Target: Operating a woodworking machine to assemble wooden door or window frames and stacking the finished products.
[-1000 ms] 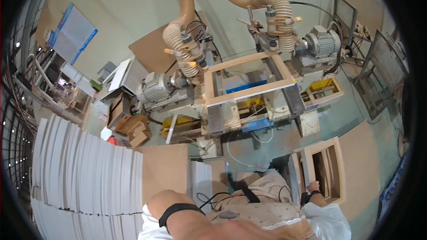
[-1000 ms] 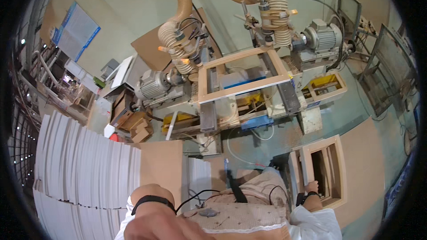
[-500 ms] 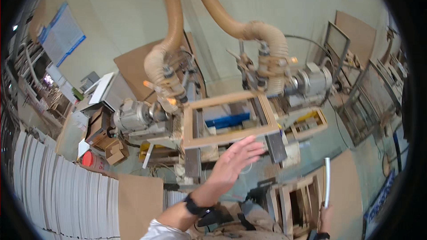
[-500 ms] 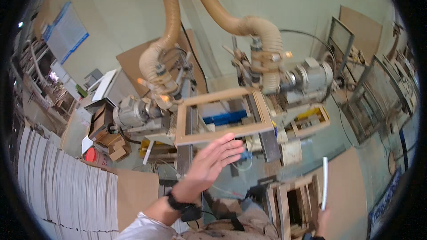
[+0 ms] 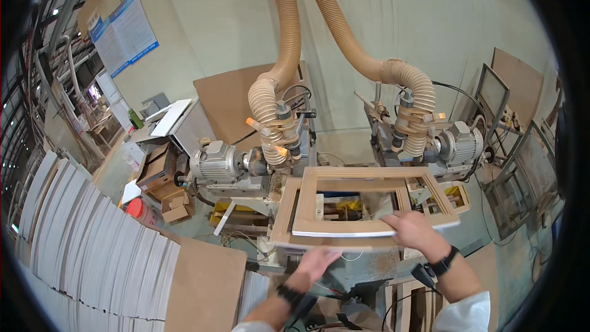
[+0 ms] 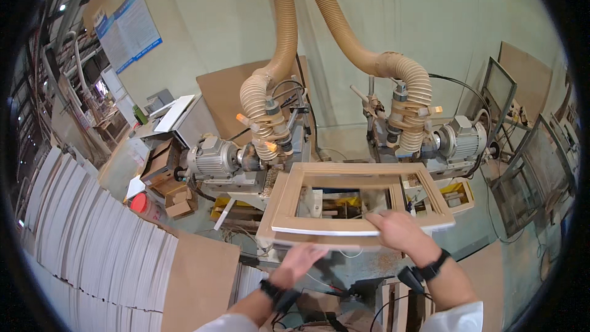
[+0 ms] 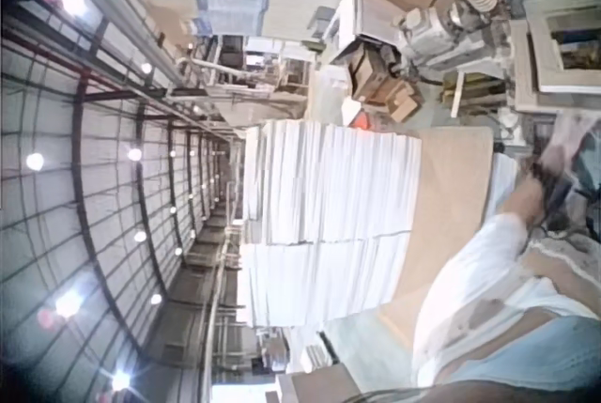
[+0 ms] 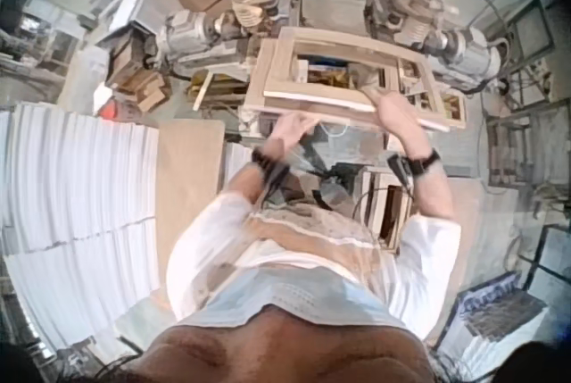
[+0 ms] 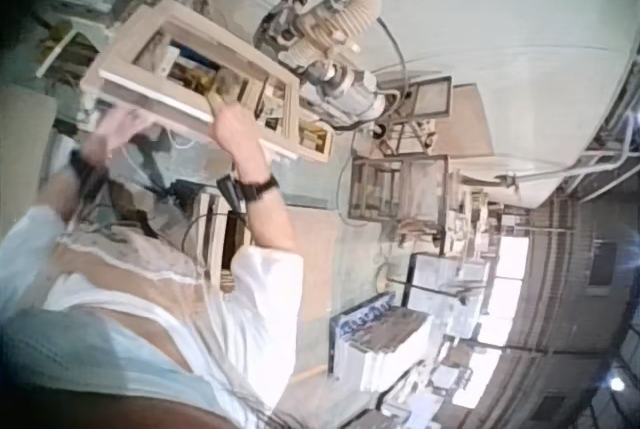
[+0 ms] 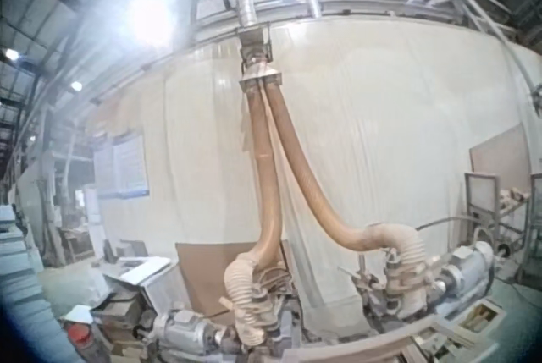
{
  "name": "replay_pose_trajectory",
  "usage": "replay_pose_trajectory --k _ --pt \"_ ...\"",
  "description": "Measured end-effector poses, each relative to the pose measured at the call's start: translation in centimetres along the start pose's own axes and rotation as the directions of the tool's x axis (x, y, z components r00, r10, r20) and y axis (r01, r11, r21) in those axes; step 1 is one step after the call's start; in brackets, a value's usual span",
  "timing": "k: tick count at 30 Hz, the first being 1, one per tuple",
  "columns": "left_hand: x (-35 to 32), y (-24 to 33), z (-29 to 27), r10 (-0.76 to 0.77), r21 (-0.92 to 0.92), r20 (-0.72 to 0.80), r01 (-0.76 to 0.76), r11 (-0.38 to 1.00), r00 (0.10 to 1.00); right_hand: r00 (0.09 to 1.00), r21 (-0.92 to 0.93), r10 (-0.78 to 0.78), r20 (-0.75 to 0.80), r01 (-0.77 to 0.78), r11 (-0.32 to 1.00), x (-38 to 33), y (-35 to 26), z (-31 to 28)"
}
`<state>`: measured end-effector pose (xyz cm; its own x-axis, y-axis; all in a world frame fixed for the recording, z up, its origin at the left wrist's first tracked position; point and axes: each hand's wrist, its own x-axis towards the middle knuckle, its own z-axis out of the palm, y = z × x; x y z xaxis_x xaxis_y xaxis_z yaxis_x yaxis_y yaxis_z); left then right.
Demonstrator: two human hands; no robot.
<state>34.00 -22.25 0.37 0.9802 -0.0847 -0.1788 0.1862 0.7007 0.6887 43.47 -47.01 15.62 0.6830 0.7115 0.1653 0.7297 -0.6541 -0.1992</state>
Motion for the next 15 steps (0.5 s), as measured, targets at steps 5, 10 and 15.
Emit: replay_pose_trajectory --k 5,10,15 --pt "-17.7 5.6 -0.7 -0.241 -0.143 -0.412 0.199 0.970 0.879 1.000 -0.054 -0.008 0.012 0.008 0.999 5.4 -1.6 8.4" --pt "-28.7 9.4 -0.8 -0.079 -0.074 -0.742 0.036 0.997 0.666 0.965 -0.113 0.029 -0.259 -0.060 0.992 6.5 4.0 17.9" --pt "-33.6 12.4 0.6 0.100 0.090 -0.831 -0.046 0.995 0.547 0.973 -0.164 0.141 -0.185 -0.172 0.971 8.9 4.3 16.9"
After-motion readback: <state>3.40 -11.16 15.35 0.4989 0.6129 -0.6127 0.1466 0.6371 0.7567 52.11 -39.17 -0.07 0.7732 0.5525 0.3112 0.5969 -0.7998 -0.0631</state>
